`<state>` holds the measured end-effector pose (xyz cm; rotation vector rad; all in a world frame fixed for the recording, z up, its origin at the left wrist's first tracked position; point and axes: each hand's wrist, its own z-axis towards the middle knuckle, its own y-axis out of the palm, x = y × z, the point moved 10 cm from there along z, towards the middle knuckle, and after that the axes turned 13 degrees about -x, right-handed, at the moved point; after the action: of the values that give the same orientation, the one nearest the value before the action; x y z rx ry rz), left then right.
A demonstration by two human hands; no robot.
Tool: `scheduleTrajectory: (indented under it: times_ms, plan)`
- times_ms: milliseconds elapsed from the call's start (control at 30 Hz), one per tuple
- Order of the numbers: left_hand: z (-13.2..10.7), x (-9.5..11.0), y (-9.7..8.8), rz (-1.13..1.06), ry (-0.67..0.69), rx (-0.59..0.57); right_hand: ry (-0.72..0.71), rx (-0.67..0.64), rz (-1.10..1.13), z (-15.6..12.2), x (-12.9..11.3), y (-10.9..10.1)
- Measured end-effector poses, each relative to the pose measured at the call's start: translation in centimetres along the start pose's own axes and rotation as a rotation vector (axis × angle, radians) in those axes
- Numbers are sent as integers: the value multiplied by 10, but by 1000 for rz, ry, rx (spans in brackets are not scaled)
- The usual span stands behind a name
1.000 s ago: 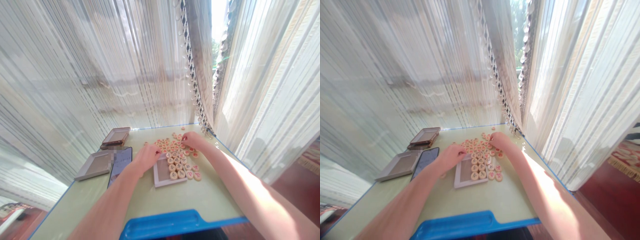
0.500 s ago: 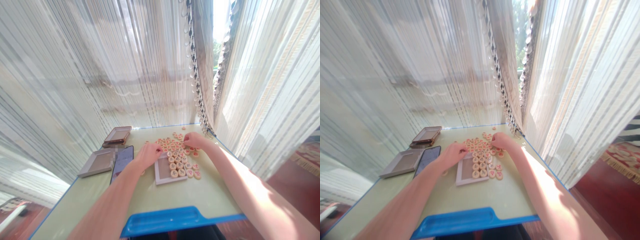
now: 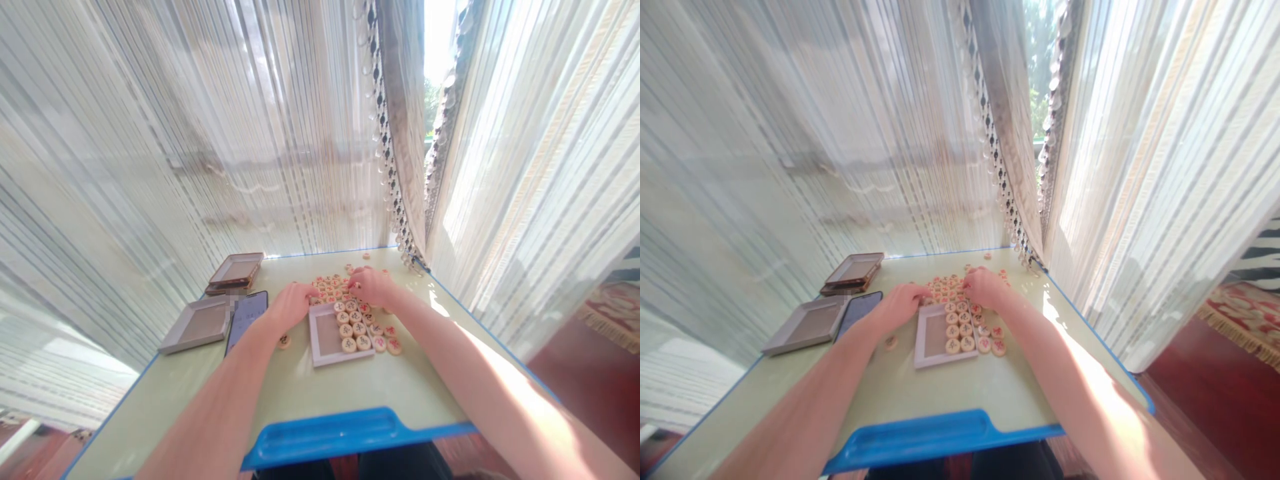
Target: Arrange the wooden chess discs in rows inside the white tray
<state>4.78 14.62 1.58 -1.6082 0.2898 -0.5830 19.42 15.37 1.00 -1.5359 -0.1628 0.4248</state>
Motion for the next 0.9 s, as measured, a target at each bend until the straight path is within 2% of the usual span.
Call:
scheduleTrajectory:
  times_ms: [200, 367, 467, 567, 667, 800, 900]
  plan:
    - [2, 6, 6, 5, 68, -52, -9, -44, 15, -5, -5, -2]
    - [-5, 1, 2, 11, 3, -88, 16, -40, 36, -5, 0, -1]
    - [-9, 1, 4, -19, 8, -149, -100, -3, 116, -5, -8, -1]
    - [-10, 3, 3, -46, 9, -147, -184, -53, 239, -5, -15, 3]
    - [-9, 7, 3, -61, 8, -145, -102, -146, 274, -8, -14, 7]
    - [-10, 15, 4, -52, 36, -153, 3, -210, 191, -15, -14, 6]
    - [-10, 12, -3, -31, -6, -78, 43, -211, 144, -15, -10, 6]
